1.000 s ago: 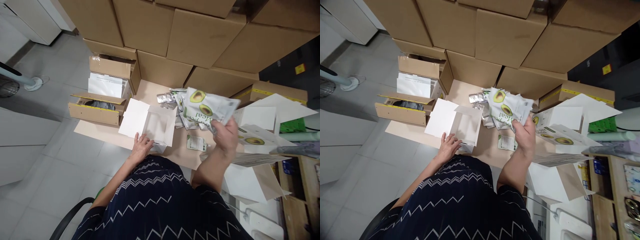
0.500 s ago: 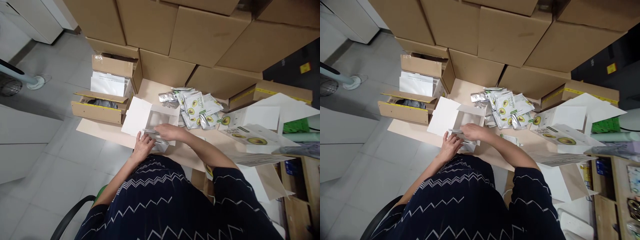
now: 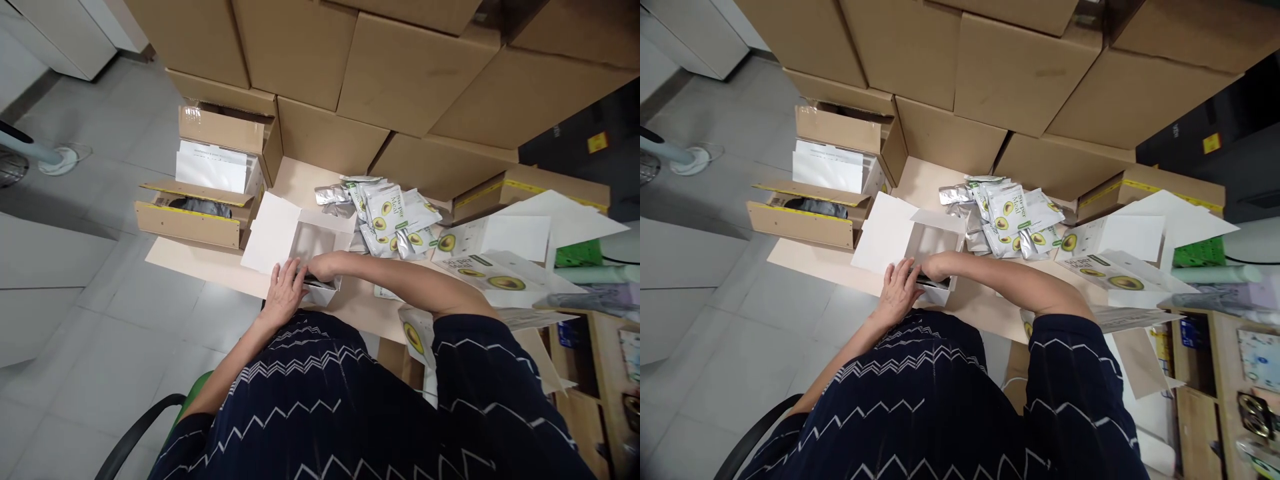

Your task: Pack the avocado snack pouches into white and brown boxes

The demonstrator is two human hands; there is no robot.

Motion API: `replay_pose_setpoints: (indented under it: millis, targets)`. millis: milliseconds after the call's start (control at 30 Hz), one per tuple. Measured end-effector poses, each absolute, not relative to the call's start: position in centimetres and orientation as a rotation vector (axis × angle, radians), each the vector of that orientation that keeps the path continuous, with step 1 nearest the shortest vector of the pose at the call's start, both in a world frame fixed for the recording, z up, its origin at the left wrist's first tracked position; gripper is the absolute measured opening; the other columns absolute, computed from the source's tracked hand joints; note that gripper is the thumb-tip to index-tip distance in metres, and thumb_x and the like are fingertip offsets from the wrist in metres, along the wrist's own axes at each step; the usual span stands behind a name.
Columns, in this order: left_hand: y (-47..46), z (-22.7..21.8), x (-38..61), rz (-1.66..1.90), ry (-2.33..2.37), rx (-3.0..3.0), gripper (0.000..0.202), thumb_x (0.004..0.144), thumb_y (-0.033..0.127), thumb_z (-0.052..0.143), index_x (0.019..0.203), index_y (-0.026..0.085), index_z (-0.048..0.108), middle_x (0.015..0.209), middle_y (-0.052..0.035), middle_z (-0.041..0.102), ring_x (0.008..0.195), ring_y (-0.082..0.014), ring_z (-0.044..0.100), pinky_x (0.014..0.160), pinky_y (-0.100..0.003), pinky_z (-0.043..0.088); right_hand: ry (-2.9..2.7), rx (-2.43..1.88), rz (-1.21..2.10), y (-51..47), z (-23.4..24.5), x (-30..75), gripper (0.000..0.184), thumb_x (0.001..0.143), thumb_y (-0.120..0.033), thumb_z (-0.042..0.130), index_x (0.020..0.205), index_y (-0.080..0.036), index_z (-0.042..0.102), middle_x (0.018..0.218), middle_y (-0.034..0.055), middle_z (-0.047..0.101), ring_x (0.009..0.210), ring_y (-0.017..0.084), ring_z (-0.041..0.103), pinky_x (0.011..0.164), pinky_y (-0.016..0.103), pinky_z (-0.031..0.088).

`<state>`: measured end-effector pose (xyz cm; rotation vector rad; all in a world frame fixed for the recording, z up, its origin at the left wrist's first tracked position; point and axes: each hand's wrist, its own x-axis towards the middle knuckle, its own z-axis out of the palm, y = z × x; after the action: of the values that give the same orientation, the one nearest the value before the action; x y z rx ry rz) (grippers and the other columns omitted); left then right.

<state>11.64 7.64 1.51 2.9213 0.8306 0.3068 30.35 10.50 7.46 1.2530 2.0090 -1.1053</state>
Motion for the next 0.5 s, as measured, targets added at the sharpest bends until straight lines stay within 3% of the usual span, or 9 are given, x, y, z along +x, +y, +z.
replay_pose_setpoints:
  millis: [100, 200, 267, 333, 367, 433, 500]
  targets:
    - [7.9, 1.7, 11.7, 0.247, 0.784, 2.906, 0.052, 0.095, 0.029, 0.054, 0.143, 0.010, 0.046, 0.130, -0.0188, 0.062, 0.132, -0.0322, 0.050, 0.118, -0.060, 0.023, 2.012, 1.152, -1.016, 10.5, 8.6, 30.2, 0.026, 0.087, -0.008, 0.054, 0.103, -0.003, 0.074, 0.097, 0.0184, 0.073, 0.079, 0.022, 0.064, 0.068, 0.031, 0.043]
    - [8.1, 1.8, 11.7, 0.197, 0.762, 2.900, 0.041, 0.096, 0.031, 0.054, 0.134, 0.015, 0.055, 0.115, -0.0141, 0.067, 0.115, -0.0288, 0.059, 0.118, -0.061, 0.022, 2.165, 1.252, -1.248, 10.1, 11.3, 32.0, 0.026, 0.092, -0.021, 0.053, 0.096, -0.007, 0.075, 0.087, 0.0133, 0.073, 0.075, 0.018, 0.062, 0.067, 0.028, 0.044]
    - [8.1, 1.8, 11.7, 0.189, 0.755, 2.906, 0.035, 0.096, 0.032, 0.054, 0.128, 0.018, 0.059, 0.111, -0.0123, 0.067, 0.110, -0.0275, 0.059, 0.117, -0.062, 0.023, 2.301, 1.471, -1.576, 9.8, 13.0, 34.9, 0.030, 0.094, -0.033, 0.052, 0.099, -0.013, 0.074, 0.085, 0.0084, 0.072, 0.072, 0.014, 0.062, 0.068, 0.026, 0.046]
    - [8.1, 1.9, 11.7, 0.200, 0.748, 2.909, 0.031, 0.097, 0.032, 0.053, 0.123, 0.019, 0.061, 0.109, -0.0111, 0.066, 0.109, -0.0268, 0.059, 0.117, -0.062, 0.023, 2.322, 2.028, -1.743, 9.7, 13.5, 38.8, 0.037, 0.096, -0.043, 0.047, 0.108, -0.017, 0.070, 0.087, 0.0062, 0.071, 0.071, 0.012, 0.063, 0.069, 0.025, 0.049]
    - [8.1, 2.0, 11.7, 0.208, 0.745, 2.908, 0.029, 0.097, 0.032, 0.053, 0.122, 0.020, 0.061, 0.108, -0.0107, 0.066, 0.109, -0.0266, 0.058, 0.117, -0.062, 0.023, 2.239, 2.443, -1.639, 9.8, 13.0, 40.9, 0.041, 0.097, -0.046, 0.043, 0.114, -0.017, 0.067, 0.091, 0.0071, 0.071, 0.073, 0.013, 0.064, 0.070, 0.026, 0.051]
    - [8.1, 2.0, 11.7, 0.224, 0.743, 2.903, 0.027, 0.096, 0.031, 0.054, 0.120, 0.020, 0.062, 0.107, -0.0104, 0.066, 0.111, -0.0267, 0.058, 0.117, -0.062, 0.023, 1.833, 3.237, -0.979, 10.6, 10.7, 45.1, 0.049, 0.097, -0.052, 0.041, 0.126, -0.019, 0.060, 0.107, 0.0118, 0.069, 0.089, 0.018, 0.066, 0.078, 0.031, 0.053]
    - [8.0, 2.1, 11.8, 0.240, 0.747, 2.895, 0.026, 0.095, 0.029, 0.055, 0.119, 0.021, 0.062, 0.107, -0.0102, 0.066, 0.113, -0.0268, 0.057, 0.117, -0.063, 0.023, 1.301, 3.472, -0.441, 11.7, 7.2, 48.4, 0.062, 0.093, -0.055, 0.048, 0.143, -0.018, 0.045, 0.135, 0.0193, 0.056, 0.119, 0.027, 0.057, 0.094, 0.040, 0.050]
